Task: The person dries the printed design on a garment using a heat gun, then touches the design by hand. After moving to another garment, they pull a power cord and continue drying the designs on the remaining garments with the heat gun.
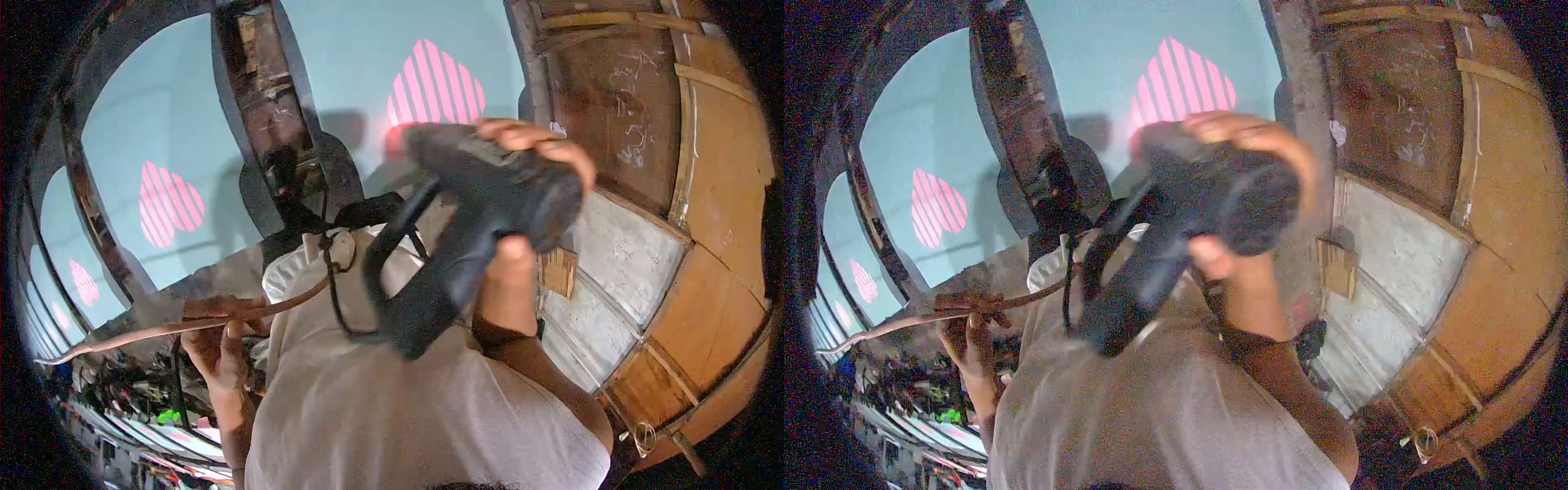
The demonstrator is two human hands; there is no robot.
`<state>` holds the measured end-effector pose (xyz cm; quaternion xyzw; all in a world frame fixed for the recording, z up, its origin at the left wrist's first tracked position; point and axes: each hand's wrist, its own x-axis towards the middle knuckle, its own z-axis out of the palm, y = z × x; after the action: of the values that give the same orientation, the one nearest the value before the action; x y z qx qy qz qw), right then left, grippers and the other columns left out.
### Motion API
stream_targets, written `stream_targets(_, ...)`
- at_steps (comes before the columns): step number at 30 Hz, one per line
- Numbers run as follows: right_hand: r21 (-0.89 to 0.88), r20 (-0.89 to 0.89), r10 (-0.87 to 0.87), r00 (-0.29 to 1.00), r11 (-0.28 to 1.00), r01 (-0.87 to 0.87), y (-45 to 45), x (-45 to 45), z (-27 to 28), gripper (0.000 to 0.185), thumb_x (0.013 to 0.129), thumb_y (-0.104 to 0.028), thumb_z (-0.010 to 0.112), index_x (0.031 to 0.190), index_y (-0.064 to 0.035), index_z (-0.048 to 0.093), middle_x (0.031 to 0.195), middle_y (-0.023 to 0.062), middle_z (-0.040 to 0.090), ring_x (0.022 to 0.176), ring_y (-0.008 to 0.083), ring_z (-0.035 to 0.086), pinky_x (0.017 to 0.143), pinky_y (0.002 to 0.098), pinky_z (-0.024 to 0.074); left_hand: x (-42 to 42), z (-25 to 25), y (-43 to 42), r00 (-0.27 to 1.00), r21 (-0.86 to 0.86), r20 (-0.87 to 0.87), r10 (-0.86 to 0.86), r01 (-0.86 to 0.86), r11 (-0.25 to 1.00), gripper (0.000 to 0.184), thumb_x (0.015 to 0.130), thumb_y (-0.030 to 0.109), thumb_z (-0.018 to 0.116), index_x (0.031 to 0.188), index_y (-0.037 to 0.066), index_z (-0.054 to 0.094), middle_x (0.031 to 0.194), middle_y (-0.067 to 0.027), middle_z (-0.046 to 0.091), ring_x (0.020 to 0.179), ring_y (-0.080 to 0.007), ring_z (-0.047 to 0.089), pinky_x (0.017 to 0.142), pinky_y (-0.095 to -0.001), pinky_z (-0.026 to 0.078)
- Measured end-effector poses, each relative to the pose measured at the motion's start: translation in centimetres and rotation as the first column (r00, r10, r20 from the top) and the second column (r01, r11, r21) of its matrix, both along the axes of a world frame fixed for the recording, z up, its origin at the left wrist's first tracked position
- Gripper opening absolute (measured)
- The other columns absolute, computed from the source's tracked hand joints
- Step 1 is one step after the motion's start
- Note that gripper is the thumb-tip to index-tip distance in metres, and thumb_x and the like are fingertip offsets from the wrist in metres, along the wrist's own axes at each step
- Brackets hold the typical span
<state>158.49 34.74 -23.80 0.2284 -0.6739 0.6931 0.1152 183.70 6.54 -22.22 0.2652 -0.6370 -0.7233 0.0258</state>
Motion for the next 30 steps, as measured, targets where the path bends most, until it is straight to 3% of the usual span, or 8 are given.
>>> stream_targets(5, 0.100, -0.022, -0.267, 0.963, 0.958, 0.268, 5.9, -4.5, -0.3, 0.077, 0.074, -0.052, 0.085, 0.125, -0.0077, 0.048, 0.109, 0.0170, 0.063, 0.105, 0.0399, 0.064, 0.095, 0.0578, 0.0529, -0.5, 0.0, 0.8, 1.000, -0.034, -0.019, 0.002, -0.002, 0.999, 0.020, 0.099, 0.009, 0.062, 0.117, 0.003, 0.055, 0.096, -0.0136, 0.065, 0.074, -0.0255, 0.067, 0.085, -0.0484, 0.059)
stream_targets(10, -0.088, 0.023, 0.218, 0.976, 0.973, -0.216, -2.1, -0.4, -1.6, 0.080, 0.071, -0.053, 0.087, 0.125, -0.0089, 0.048, 0.109, 0.0155, 0.062, 0.106, 0.0391, 0.063, 0.098, 0.0564, 0.0508, 0.1, -0.6, 0.8, 0.998, 0.029, -0.036, 0.054, -0.053, 0.998, 0.021, 0.098, 0.008, 0.063, 0.116, 0.003, 0.054, 0.096, -0.0127, 0.065, 0.078, -0.0261, 0.068, 0.082, -0.0457, 0.061)
stream_targets(13, -0.082, 0.004, 0.183, 0.983, 0.980, -0.182, 0.7, -2.7, -1.0, 0.077, 0.072, -0.051, 0.086, 0.124, -0.0081, 0.050, 0.110, 0.0164, 0.063, 0.104, 0.0393, 0.064, 0.097, 0.0576, 0.0516, 1.3, -1.4, 0.7, 0.994, -0.035, -0.077, 0.072, -0.074, 0.997, 0.022, 0.098, 0.008, 0.064, 0.117, 0.002, 0.054, 0.097, -0.0134, 0.065, 0.078, -0.0269, 0.069, 0.076, -0.0425, 0.061)
stream_targets(15, -0.084, 0.038, -0.172, 0.984, 0.981, 0.175, 4.3, -5.4, -0.8, 0.079, 0.067, -0.043, 0.090, 0.121, -0.0007, 0.051, 0.108, 0.0220, 0.065, 0.099, 0.0371, 0.068, 0.091, 0.0537, 0.0564, 1.4, -1.5, 1.1, 0.991, -0.081, -0.100, 0.084, -0.092, 0.992, 0.026, 0.098, 0.008, 0.064, 0.121, 0.003, 0.052, 0.101, -0.0151, 0.065, 0.078, -0.0282, 0.069, 0.071, -0.0420, 0.061)
stream_targets(20, 0.017, -0.034, -0.095, 0.995, 0.995, 0.095, 0.0, -3.0, -1.3, 0.070, 0.074, -0.047, 0.082, 0.122, -0.0057, 0.053, 0.112, 0.0191, 0.064, 0.102, 0.0398, 0.065, 0.093, 0.0600, 0.0532, 1.3, -1.6, 0.9, 0.997, -0.105, -0.040, 0.058, -0.062, 0.993, 0.033, 0.099, 0.010, 0.063, 0.128, 0.006, 0.049, 0.105, -0.0159, 0.065, 0.081, -0.0293, 0.070, 0.068, -0.0432, 0.062)
stream_targets(24, -0.018, -0.073, 0.197, 0.978, 0.980, -0.199, 1.5, -4.2, -1.1, 0.073, 0.074, -0.045, 0.084, 0.125, -0.0076, 0.049, 0.111, 0.0180, 0.063, 0.104, 0.0398, 0.064, 0.094, 0.0587, 0.0528, 0.7, -1.7, 1.5, 0.988, -0.171, -0.143, 0.063, -0.087, 0.981, 0.031, 0.099, 0.012, 0.063, 0.126, 0.004, 0.051, 0.102, -0.0143, 0.067, 0.077, -0.0270, 0.069, 0.066, -0.0416, 0.061)
stream_targets(26, 0.022, 0.003, -0.138, 0.990, 0.990, 0.138, 4.1, -6.5, -0.3, 0.078, 0.070, -0.045, 0.088, 0.126, -0.0089, 0.048, 0.111, 0.0174, 0.063, 0.105, 0.0402, 0.064, 0.095, 0.0584, 0.0525, 0.0, -0.8, 1.5, 0.994, -0.106, -0.100, 0.051, -0.062, 0.992, 0.030, 0.099, 0.012, 0.063, 0.125, 0.004, 0.052, 0.101, -0.0142, 0.067, 0.077, -0.0264, 0.069, 0.065, -0.0411, 0.060)
stream_targets(30, -0.118, -0.009, -0.162, 0.987, 0.980, 0.160, -0.8, -4.7, -1.0, 0.076, 0.068, -0.040, 0.088, 0.120, 0.0022, 0.051, 0.101, 0.0218, 0.067, 0.095, 0.0342, 0.069, 0.090, 0.0511, 0.0572, 0.4, -1.5, 1.6, 0.996, -0.086, -0.023, 0.088, -0.090, 0.992, 0.029, 0.098, 0.011, 0.063, 0.124, 0.003, 0.053, 0.097, -0.0148, 0.067, 0.075, -0.0249, 0.068, 0.063, -0.0386, 0.059)
